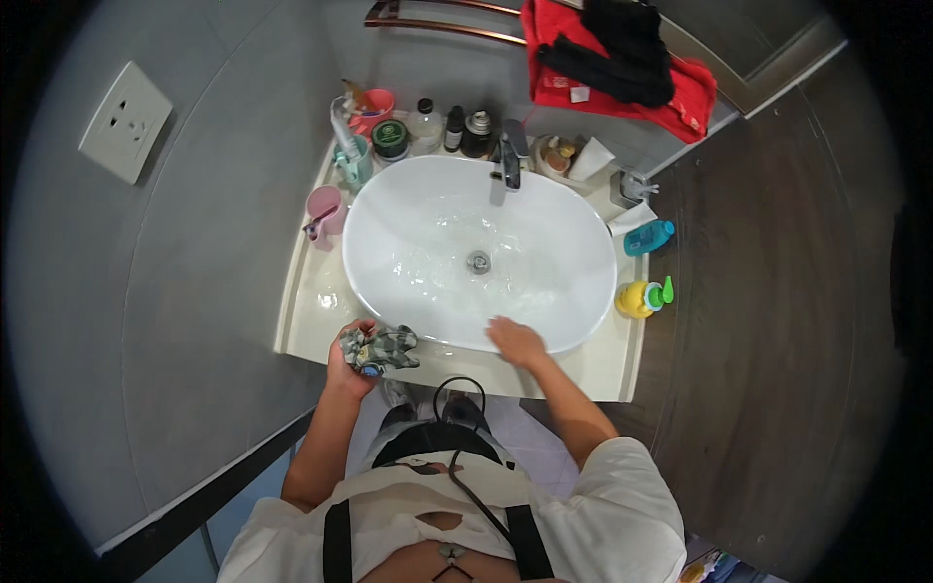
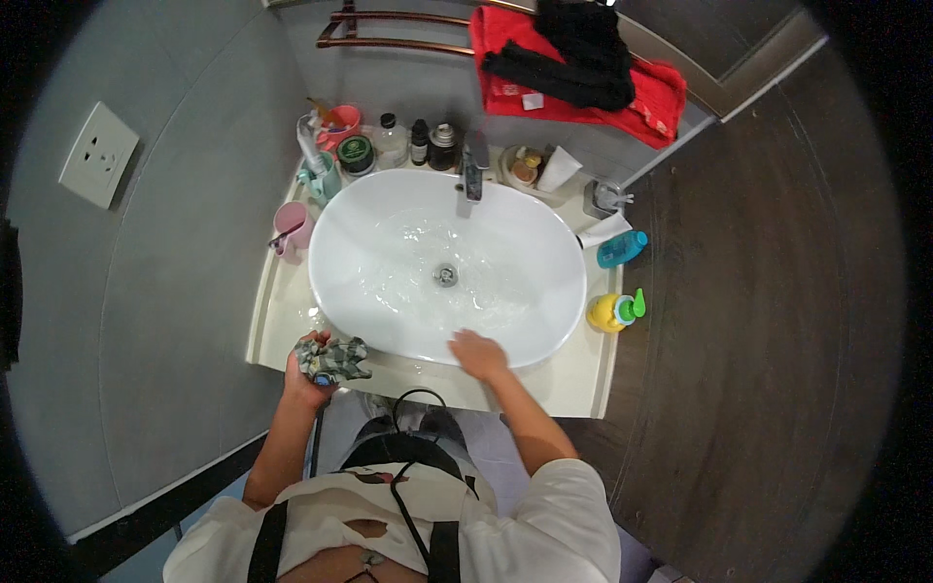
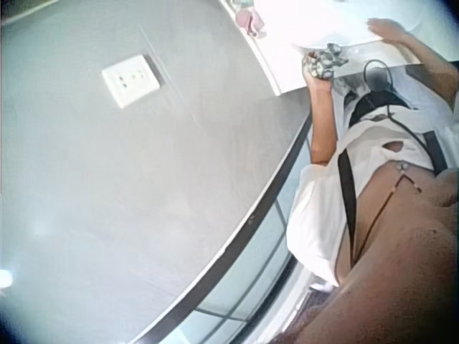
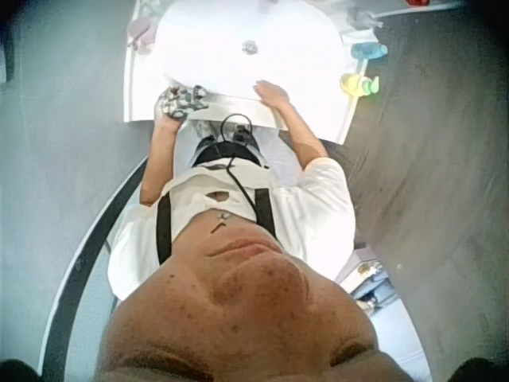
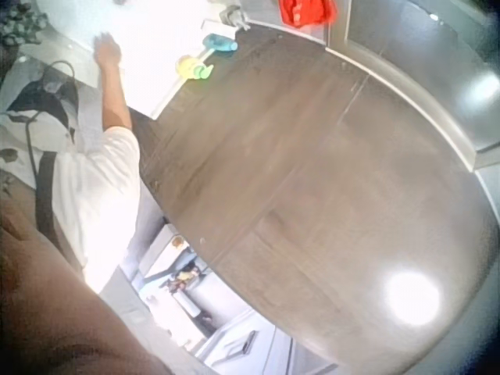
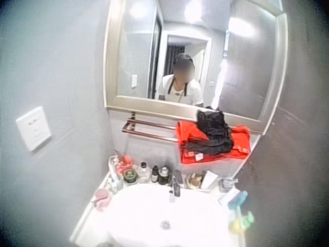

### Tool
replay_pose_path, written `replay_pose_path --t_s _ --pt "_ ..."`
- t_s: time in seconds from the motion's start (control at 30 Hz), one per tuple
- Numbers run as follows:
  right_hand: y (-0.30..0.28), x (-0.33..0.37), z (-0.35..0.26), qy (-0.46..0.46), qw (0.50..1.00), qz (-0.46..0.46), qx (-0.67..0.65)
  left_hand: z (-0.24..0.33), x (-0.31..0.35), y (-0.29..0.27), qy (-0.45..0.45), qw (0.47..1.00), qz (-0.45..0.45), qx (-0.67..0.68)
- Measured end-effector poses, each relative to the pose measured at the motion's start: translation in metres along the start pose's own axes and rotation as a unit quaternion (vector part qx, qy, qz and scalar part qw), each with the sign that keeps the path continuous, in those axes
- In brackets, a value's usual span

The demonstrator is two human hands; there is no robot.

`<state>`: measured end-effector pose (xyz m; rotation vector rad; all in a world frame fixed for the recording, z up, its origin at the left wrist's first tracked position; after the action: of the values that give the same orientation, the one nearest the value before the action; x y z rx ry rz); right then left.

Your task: The person washes a pair of socks and a cloth by hand in a sink filled with water, scrubbing and wringing them out one at a time.

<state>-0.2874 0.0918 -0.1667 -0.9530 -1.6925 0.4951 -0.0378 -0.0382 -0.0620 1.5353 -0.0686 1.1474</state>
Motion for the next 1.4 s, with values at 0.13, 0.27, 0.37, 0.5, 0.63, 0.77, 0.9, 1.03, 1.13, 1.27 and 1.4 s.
replay_pose_path --t_s 0.13,0.27,0.37,0.5,0.63,0.77,0.9,1.03,1.13,1.27,1.4 --pt "-0.041 0.065 0.085 0.253 0.962 0.075 0.067 -0.013 -0.003 0.021 0.0 1.0 -0.01 -0.014" --pt "-0.08 0.055 0.142 0.272 0.936 0.159 0.156 -0.016 -0.01 0.018 0.012 1.0 0.015 -0.015" --pt "-0.114 0.027 0.169 0.253 0.918 0.214 0.22 -0.013 -0.009 0.007 0.047 0.997 0.061 0.005" --pt "-0.152 -0.01 0.177 0.197 0.906 0.266 0.263 -0.009 -0.004 -0.005 0.067 0.994 0.082 0.011" --pt "-0.171 -0.03 0.164 0.134 0.907 0.311 0.25 -0.011 -0.006 -0.017 0.051 0.994 0.084 0.044" --pt "-0.172 -0.041 0.154 0.113 0.903 0.315 0.268 -0.018 -0.004 -0.011 0.063 0.993 0.088 0.045" --pt "-0.153 -0.084 0.124 -0.004 0.929 0.284 0.236 -0.021 -0.004 -0.006 0.057 0.994 0.071 0.052" --pt "-0.138 -0.132 0.088 -0.008 0.928 0.314 0.2 -0.013 0.0 -0.021 0.071 0.993 0.078 0.053" --pt "-0.125 -0.168 0.057 -0.028 0.944 0.3 0.138 -0.008 0.008 -0.024 0.087 0.989 0.091 0.076" --pt "-0.12 -0.182 0.007 -0.096 0.922 0.368 0.069 -0.006 0.014 -0.032 0.092 0.988 0.099 0.068" --pt "-0.089 -0.196 -0.028 -0.111 0.945 0.306 0.033 -0.006 0.013 -0.029 0.093 0.988 0.109 0.053"
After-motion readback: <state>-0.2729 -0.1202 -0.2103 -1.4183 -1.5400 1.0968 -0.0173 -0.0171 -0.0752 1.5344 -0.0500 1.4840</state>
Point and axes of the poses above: each hand's wrist, its own x-axis away from the middle knuckle, its own y-axis out of the palm, z = x × y, the point moved 6 cm from there along -x, towards the middle knuckle, and after that the axes turned 7 degrees about -z, right-handed, at the moved point
